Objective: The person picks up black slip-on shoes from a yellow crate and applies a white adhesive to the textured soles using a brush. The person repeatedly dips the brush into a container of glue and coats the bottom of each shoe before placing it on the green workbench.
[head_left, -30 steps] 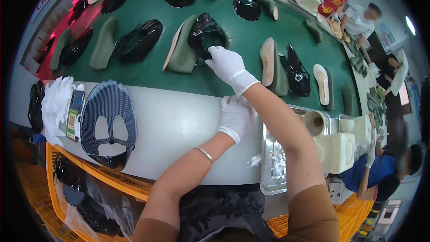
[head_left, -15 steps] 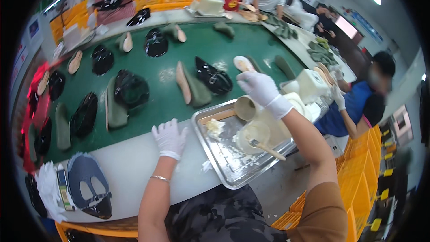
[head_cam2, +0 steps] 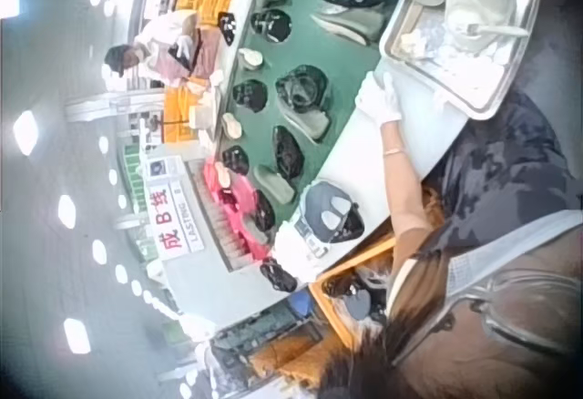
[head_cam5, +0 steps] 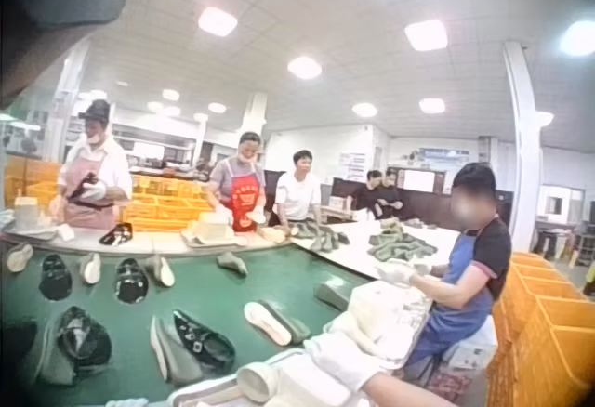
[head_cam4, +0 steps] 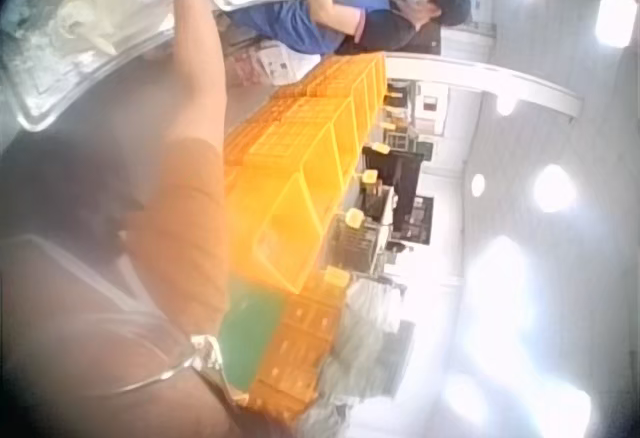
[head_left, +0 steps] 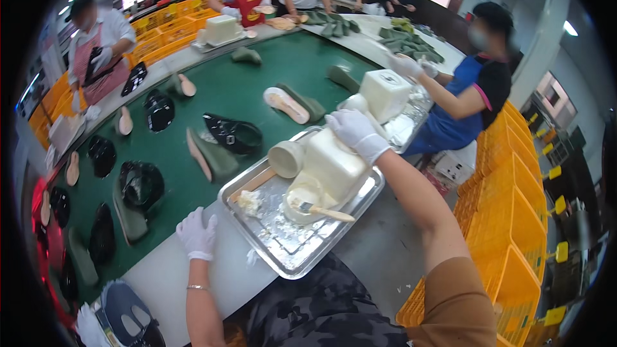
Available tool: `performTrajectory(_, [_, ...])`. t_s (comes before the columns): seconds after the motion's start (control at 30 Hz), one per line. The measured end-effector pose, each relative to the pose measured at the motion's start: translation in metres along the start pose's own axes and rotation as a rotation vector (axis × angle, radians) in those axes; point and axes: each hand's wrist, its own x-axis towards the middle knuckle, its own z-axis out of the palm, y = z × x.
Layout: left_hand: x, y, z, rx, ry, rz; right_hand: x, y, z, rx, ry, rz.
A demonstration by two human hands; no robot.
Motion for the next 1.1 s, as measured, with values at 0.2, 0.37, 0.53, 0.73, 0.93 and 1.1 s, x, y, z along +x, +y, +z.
performTrajectory(0.2, [0.009,0.002,0.006,-0.127,0.074,0.138,-0.003,0.02,0.013,-0.039,-0.034,-0.041])
performTrajectory(0.37, [0.012,-0.015,0.008,-0.042,-0.146,0.082,-0.003,-0.004,-0.01,-0.074,-0.142,0.137])
performTrajectory(0.53, [0.001,0.024,-0.025,0.086,-0.091,0.133,-0.009,-0.006,-0.01,-0.036,-0.17,0.197])
performTrajectory(0.73, [0.002,0.002,-0.01,0.17,0.125,0.233,0.001,-0.013,-0.01,-0.036,-0.255,0.248])
performTrajectory(0.93, [0.006,0.001,-0.006,0.084,0.13,0.307,-0.005,-0.006,-0.01,-0.036,-0.248,0.238])
performTrajectory(1.1, [0.004,0.004,-0.013,0.021,0.123,0.28,-0.007,-0.014,-0.024,-0.059,-0.225,0.208])
